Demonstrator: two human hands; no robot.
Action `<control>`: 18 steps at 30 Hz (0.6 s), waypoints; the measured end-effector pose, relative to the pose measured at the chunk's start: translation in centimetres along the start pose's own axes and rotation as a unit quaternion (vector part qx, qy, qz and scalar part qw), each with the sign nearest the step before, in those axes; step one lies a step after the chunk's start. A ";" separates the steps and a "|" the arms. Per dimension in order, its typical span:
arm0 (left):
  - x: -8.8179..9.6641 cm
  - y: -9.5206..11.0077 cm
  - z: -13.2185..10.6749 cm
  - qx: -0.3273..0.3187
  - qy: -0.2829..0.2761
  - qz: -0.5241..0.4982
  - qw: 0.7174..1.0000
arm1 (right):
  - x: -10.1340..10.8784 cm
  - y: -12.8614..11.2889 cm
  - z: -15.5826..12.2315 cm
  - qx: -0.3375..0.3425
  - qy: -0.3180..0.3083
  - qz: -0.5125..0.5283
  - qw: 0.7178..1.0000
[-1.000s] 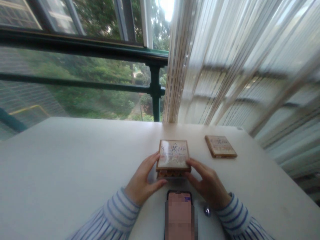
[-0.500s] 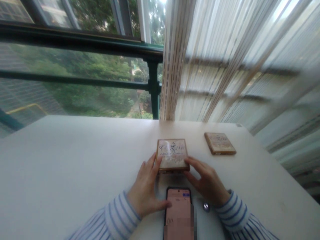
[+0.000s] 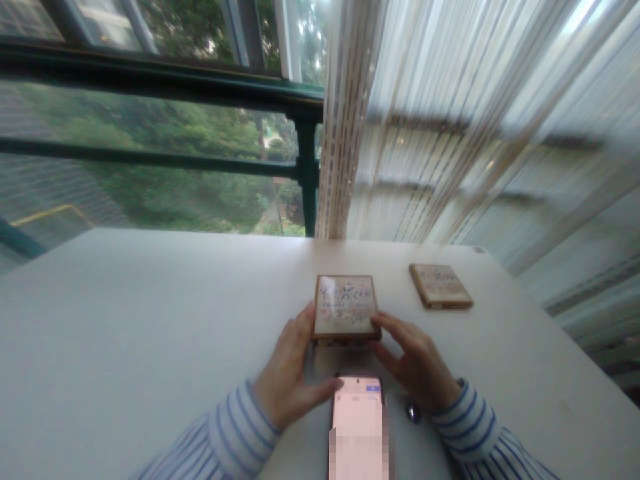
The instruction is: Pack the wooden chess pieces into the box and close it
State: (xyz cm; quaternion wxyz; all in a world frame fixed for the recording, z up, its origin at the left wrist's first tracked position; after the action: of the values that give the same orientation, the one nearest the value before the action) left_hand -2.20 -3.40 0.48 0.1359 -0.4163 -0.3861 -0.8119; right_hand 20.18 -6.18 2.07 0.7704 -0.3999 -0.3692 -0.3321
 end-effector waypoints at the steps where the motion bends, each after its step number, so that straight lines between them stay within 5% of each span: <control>1: 0.0 -0.2 0.1 0.005 0.008 -0.004 1.000 | 0.0 0.0 0.0 0.002 0.001 -0.001 1.000; 18: -0.4 -1.7 0.7 0.032 0.005 -0.051 0.998 | -0.5 0.3 0.0 -0.004 -0.016 -0.012 1.000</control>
State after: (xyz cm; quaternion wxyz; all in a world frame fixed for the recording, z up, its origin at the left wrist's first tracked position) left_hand -2.48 -1.75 -0.48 0.1098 -0.3873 -0.4317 -0.8072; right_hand 20.20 -5.94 1.53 0.7586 -0.4039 -0.3846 -0.3367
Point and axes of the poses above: each hand's wrist, its own z-axis towards the middle knuckle, its own x-axis out of the back of the hand, y = z × x, the point moved 2 cm from there along z, towards the middle knuckle, and after that the axes turned 7 degrees about -y, right-handed, at the moved point
